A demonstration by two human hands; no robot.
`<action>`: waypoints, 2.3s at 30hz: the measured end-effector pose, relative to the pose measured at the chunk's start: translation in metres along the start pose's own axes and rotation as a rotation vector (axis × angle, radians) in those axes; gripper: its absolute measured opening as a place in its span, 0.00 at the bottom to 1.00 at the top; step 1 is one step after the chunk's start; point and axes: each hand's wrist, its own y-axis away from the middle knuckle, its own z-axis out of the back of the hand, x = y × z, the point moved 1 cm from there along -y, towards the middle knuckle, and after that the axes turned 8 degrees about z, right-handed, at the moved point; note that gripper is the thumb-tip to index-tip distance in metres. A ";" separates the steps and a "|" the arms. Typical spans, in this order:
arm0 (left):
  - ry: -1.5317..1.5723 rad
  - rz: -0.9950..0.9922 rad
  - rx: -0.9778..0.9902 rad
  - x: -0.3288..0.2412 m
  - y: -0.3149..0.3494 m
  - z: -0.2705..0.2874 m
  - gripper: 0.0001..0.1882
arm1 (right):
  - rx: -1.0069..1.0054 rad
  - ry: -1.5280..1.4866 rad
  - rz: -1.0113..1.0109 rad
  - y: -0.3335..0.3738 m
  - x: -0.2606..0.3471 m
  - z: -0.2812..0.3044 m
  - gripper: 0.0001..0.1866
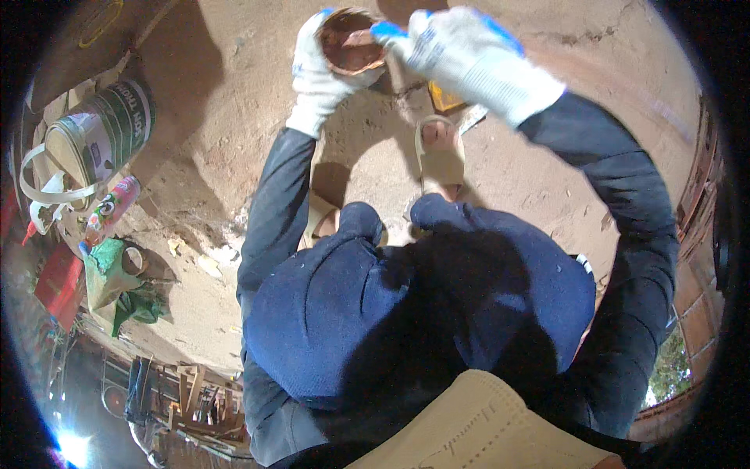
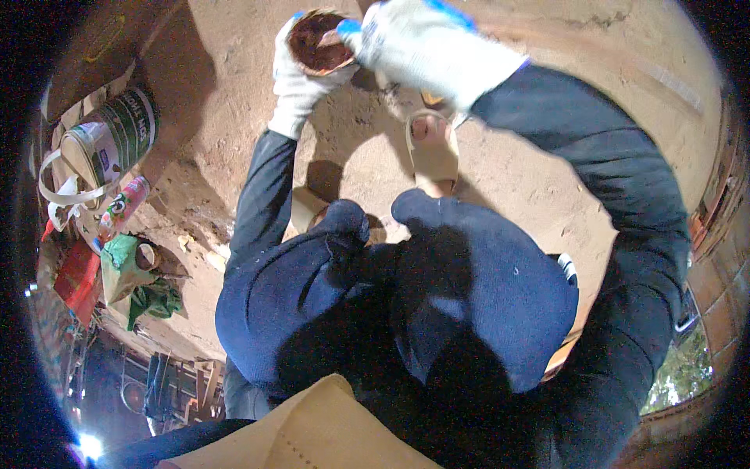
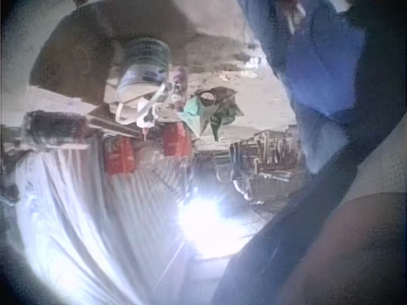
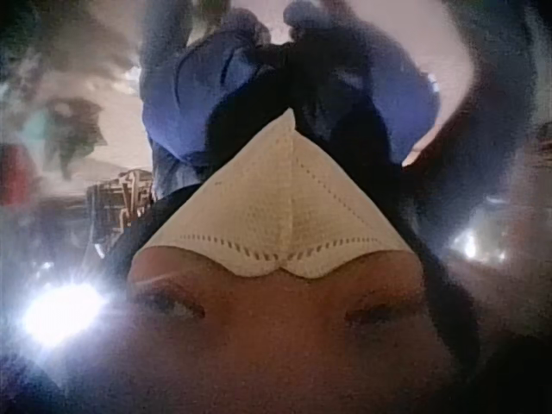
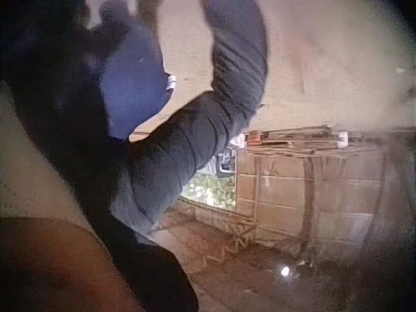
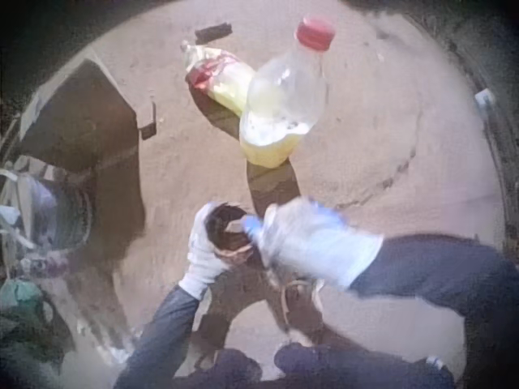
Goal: The person mixes a brown substance in a small container, then uses a brush to apply it to wooden slatted furniture pieces. The person moves between pieces, dipping the brush and painting edges and surfaces.
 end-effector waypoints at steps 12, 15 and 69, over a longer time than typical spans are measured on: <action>-0.213 0.119 -0.181 -0.008 0.023 0.023 0.62 | 0.046 0.340 0.288 -0.023 0.008 0.001 0.18; -0.209 0.019 -0.128 -0.010 0.007 0.028 0.44 | 0.020 0.345 0.279 -0.021 0.005 0.003 0.29; -0.042 0.063 -0.143 -0.062 -0.051 0.022 0.23 | -0.111 0.373 -0.065 -0.029 0.043 0.012 0.12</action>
